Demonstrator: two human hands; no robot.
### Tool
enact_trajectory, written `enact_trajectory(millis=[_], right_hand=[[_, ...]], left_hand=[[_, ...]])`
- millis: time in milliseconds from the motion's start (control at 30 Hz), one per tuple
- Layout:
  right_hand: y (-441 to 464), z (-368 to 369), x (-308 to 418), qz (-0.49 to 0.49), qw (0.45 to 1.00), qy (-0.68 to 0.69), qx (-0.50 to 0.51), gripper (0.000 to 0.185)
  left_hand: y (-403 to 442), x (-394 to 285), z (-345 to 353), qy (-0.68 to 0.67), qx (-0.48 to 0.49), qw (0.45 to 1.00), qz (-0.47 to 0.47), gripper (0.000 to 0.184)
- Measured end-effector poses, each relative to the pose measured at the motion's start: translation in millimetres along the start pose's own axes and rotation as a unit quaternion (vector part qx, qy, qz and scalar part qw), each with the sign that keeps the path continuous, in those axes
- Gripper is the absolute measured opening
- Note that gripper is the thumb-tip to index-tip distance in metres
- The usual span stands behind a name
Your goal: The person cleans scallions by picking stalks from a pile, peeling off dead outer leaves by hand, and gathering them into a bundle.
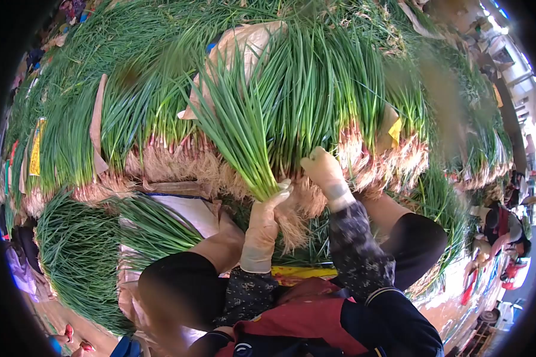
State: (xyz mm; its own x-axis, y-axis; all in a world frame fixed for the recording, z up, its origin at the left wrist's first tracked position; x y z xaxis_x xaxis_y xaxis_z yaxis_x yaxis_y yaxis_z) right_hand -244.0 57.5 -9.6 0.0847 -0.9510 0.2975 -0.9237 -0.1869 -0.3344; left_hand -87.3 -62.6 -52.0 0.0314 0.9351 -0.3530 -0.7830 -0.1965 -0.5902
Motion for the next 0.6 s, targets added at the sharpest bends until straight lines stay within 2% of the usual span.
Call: enact_trajectory(millis=[100, 133, 200, 233, 267, 300, 333, 433, 467, 533, 567, 600], right_hand=[[-64, 3, 18, -0.105, 0.990, 0.042, 0.087, 0.030], [-61, 11, 11, -0.095, 0.984, 0.131, 0.076, 0.030], [-52, 27, -6, -0.073, 0.948, 0.307, 0.051, 0.031], [-49, 41, -7, -0.055, 0.886, 0.436, 0.150, 0.029], [-49, 45, 1, -0.035, 0.796, 0.552, 0.245, 0.028], [-54, 47, 11, -0.015, 0.683, 0.650, 0.332, 0.026], [-54, 44, 5, 0.014, 0.703, 0.661, 0.262, 0.021], [-58, 36, 3, 0.005, 0.734, 0.659, 0.163, 0.020], [-65, 36, 7, 0.001, 0.719, 0.656, 0.229, 0.018], [-67, 29, 4, -0.022, 0.877, 0.451, 0.164, 0.021], [-68, 25, 7, -0.034, 0.933, 0.336, 0.127, 0.023], [-67, 22, 11, -0.077, 0.953, 0.283, 0.075, 0.024]], left_hand=[[-13, 14, 16, -0.049, 0.078, 0.993, -0.067, 0.012], [-19, 15, 21, -0.055, 0.089, 0.990, -0.092, 0.010], [-22, 18, 23, -0.047, 0.045, 0.994, -0.088, 0.010], [-23, 18, 23, -0.042, 0.023, 0.995, -0.086, 0.010], [-27, 16, 28, -0.038, 0.042, 0.994, -0.096, 0.011], [-32, 12, 32, -0.035, 0.062, 0.992, -0.106, 0.011], [-34, 11, 36, -0.034, 0.080, 0.990, -0.115, 0.011], [-32, 6, 36, 0.016, 0.090, 0.991, -0.093, 0.011], [-31, 7, 37, 0.021, 0.099, 0.991, -0.088, 0.011], [-27, 16, 32, 0.029, 0.117, 0.990, -0.079, 0.012], [-24, 21, 28, 0.035, 0.126, 0.989, -0.075, 0.012], [-20, 31, 20, 0.012, 0.089, 0.991, -0.097, 0.013]])
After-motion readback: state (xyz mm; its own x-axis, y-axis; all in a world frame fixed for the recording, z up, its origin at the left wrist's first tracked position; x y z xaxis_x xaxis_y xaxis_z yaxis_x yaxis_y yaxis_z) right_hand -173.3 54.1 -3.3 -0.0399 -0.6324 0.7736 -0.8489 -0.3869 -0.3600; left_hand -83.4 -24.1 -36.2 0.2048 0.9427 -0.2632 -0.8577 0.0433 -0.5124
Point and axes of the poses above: each hand's wrist, its own y-axis towards the middle knuckle, its own z-axis out of the palm, x = y × z, the point moved 7 cm from there along y, towards the middle knuckle, and after that the axes turned 14 degrees about -y, right-handed, at the moved point
